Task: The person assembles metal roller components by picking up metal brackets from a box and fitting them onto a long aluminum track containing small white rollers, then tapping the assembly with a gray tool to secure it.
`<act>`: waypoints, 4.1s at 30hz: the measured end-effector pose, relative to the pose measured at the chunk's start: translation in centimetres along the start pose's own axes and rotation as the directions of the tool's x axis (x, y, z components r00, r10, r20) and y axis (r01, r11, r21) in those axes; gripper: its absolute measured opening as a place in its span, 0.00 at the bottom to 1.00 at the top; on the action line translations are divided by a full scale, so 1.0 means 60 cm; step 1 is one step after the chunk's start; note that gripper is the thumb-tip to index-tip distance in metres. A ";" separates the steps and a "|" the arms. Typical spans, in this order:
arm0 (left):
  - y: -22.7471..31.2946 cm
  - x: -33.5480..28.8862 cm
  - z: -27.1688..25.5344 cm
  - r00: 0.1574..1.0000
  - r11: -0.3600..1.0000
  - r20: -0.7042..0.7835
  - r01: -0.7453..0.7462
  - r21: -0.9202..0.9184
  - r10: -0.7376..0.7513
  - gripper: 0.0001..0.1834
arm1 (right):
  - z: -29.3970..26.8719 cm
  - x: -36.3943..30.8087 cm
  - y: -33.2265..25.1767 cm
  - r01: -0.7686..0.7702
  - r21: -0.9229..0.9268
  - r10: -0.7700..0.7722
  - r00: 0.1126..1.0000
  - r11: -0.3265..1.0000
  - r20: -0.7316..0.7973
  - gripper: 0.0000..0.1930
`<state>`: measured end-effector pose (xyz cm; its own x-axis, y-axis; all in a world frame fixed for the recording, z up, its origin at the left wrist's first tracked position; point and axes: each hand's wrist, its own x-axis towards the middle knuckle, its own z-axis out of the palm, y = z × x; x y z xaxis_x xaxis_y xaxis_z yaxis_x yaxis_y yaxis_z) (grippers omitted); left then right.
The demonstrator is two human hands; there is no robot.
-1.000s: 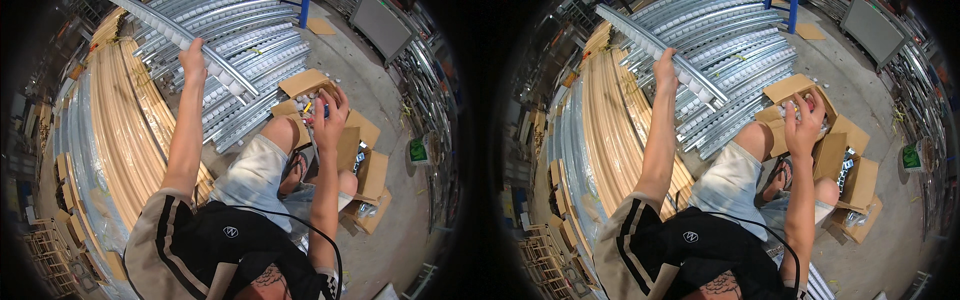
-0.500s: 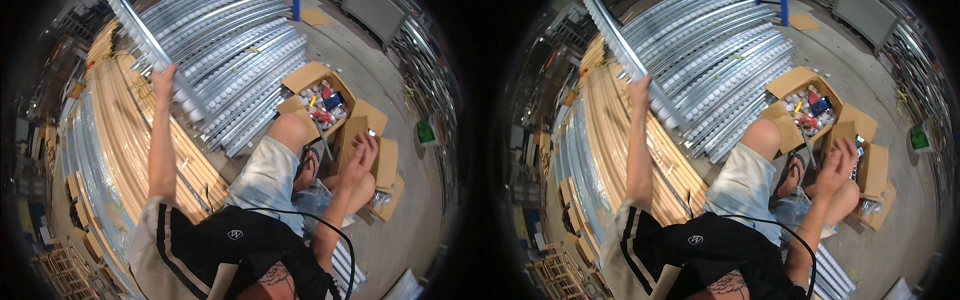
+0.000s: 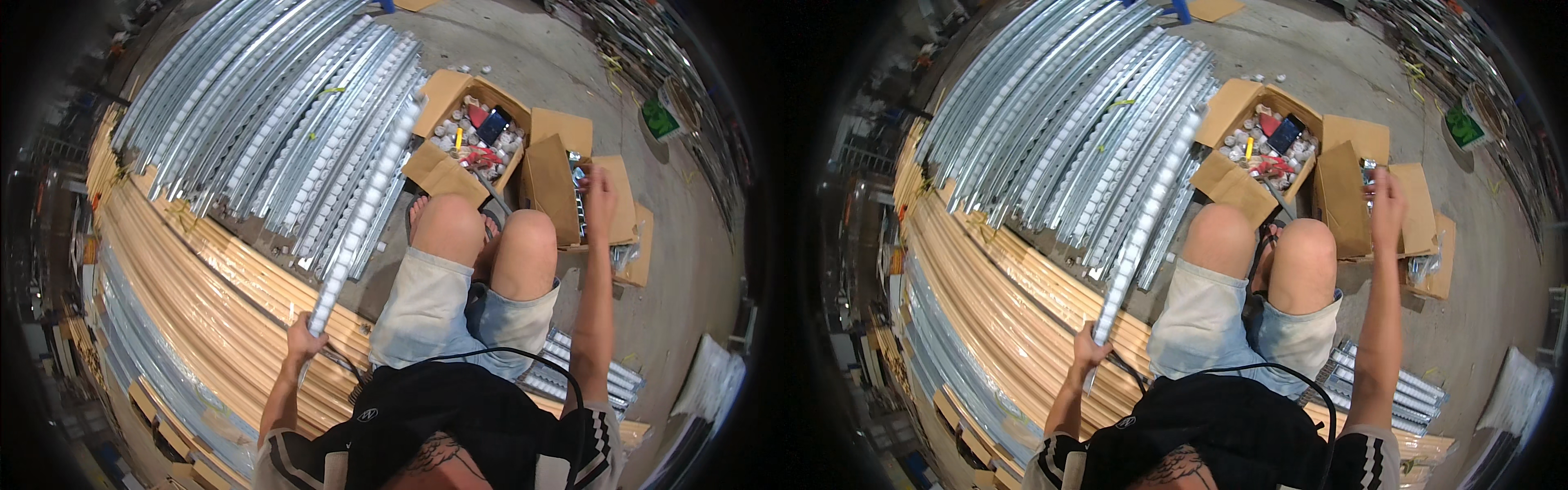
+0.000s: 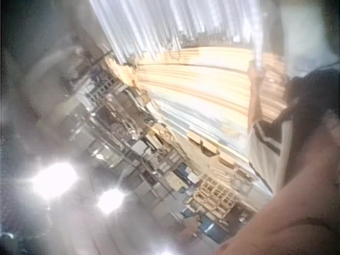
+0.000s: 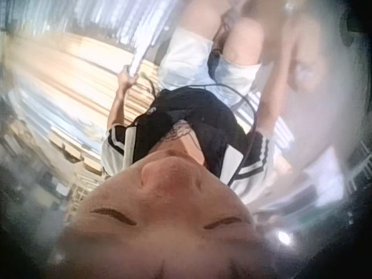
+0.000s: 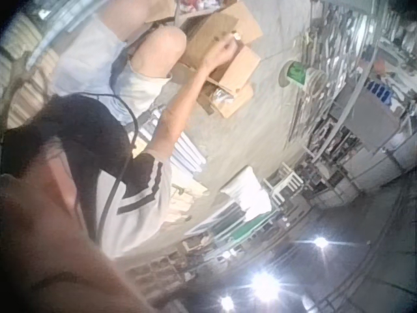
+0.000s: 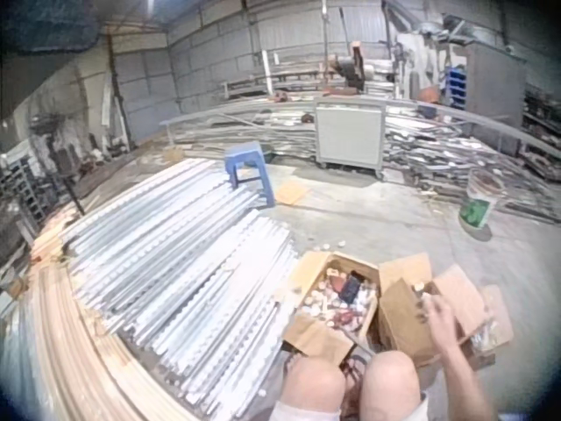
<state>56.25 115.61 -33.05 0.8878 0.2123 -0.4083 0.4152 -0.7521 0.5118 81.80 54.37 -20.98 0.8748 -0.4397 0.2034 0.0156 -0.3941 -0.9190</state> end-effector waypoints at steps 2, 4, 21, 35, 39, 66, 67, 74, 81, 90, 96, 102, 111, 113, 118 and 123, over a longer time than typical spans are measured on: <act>-0.019 0.001 0.011 0.994 0.993 0.029 -0.106 0.061 0.104 0.29 | 0.038 -0.006 0.052 -0.058 0.012 0.056 0.995 0.998 0.082 0.19; -0.033 0.021 0.013 0.985 0.977 0.104 -0.156 0.147 0.141 0.29 | 0.073 -0.012 0.082 -0.142 -0.051 0.149 0.977 0.988 0.150 0.19; -0.137 0.168 0.134 0.963 0.692 0.233 -0.078 0.718 -0.133 0.29 | 0.458 0.209 0.326 -0.004 -0.412 0.245 0.808 0.911 0.536 0.21; 0.391 0.497 0.291 0.787 0.785 0.060 -0.617 0.056 0.614 0.31 | 0.551 0.239 0.362 -0.272 -0.667 0.657 0.620 0.694 0.430 0.30; 0.431 0.532 0.334 0.894 0.924 0.253 -0.381 0.002 0.368 0.29 | 0.451 0.225 0.336 -0.449 -0.490 0.662 0.571 0.747 0.487 0.26; 0.431 0.500 0.382 0.943 0.938 0.096 -0.328 0.112 0.318 0.29 | 0.388 0.146 0.034 0.919 -0.262 0.257 0.188 0.295 0.948 0.07; 0.429 0.500 0.383 0.943 0.938 0.096 -0.329 0.109 0.320 0.29 | 0.390 0.146 0.036 0.922 -0.227 0.272 0.141 0.315 0.952 0.07; 0.432 0.506 0.383 0.925 0.924 0.146 -0.368 0.104 0.352 0.28 | 0.299 0.118 0.120 0.841 -0.300 0.035 0.319 0.451 0.947 0.16; 0.433 0.511 0.381 0.926 0.930 0.223 -0.339 0.144 0.303 0.29 | 0.246 0.040 0.196 0.742 -0.407 -0.085 0.526 0.532 0.846 0.21; 0.426 0.504 0.389 0.930 0.914 0.154 -0.360 0.189 0.334 0.28 | 0.265 -0.016 0.165 0.420 -0.594 0.142 0.723 0.686 0.676 0.17; 0.427 0.513 0.395 0.945 0.940 0.199 -0.296 0.173 0.261 0.30 | 0.280 -0.016 0.084 0.208 -0.447 0.055 0.859 0.870 0.509 0.13; 0.426 0.515 0.389 0.948 0.937 0.199 -0.288 0.196 0.249 0.29 | 0.250 0.007 0.077 0.206 -0.523 0.115 0.848 0.827 0.517 0.13; 0.446 0.514 0.380 0.954 0.952 0.220 -0.244 0.184 0.202 0.28 | 0.241 0.003 0.134 0.118 -0.443 0.107 0.886 0.889 0.450 0.15; 0.443 0.516 0.381 0.957 0.958 0.215 -0.234 0.166 0.197 0.28 | 0.238 -0.002 0.150 0.022 -0.420 0.173 0.890 0.907 0.422 0.15; 0.438 0.514 0.378 0.952 0.962 0.207 -0.250 0.106 0.224 0.30 | 0.228 0.008 0.187 0.033 -0.526 0.199 0.904 0.850 0.378 0.15; 0.439 0.507 0.370 0.946 0.954 0.168 -0.293 0.066 0.279 0.28 | 0.250 0.041 0.226 0.116 -0.560 0.154 0.898 0.820 0.411 0.16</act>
<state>89.80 88.44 -48.78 0.9220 -0.1132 -0.3702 0.1231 -0.8209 0.5576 91.42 60.03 -38.02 0.9875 -0.1236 -0.0979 -0.1571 -0.8262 -0.5411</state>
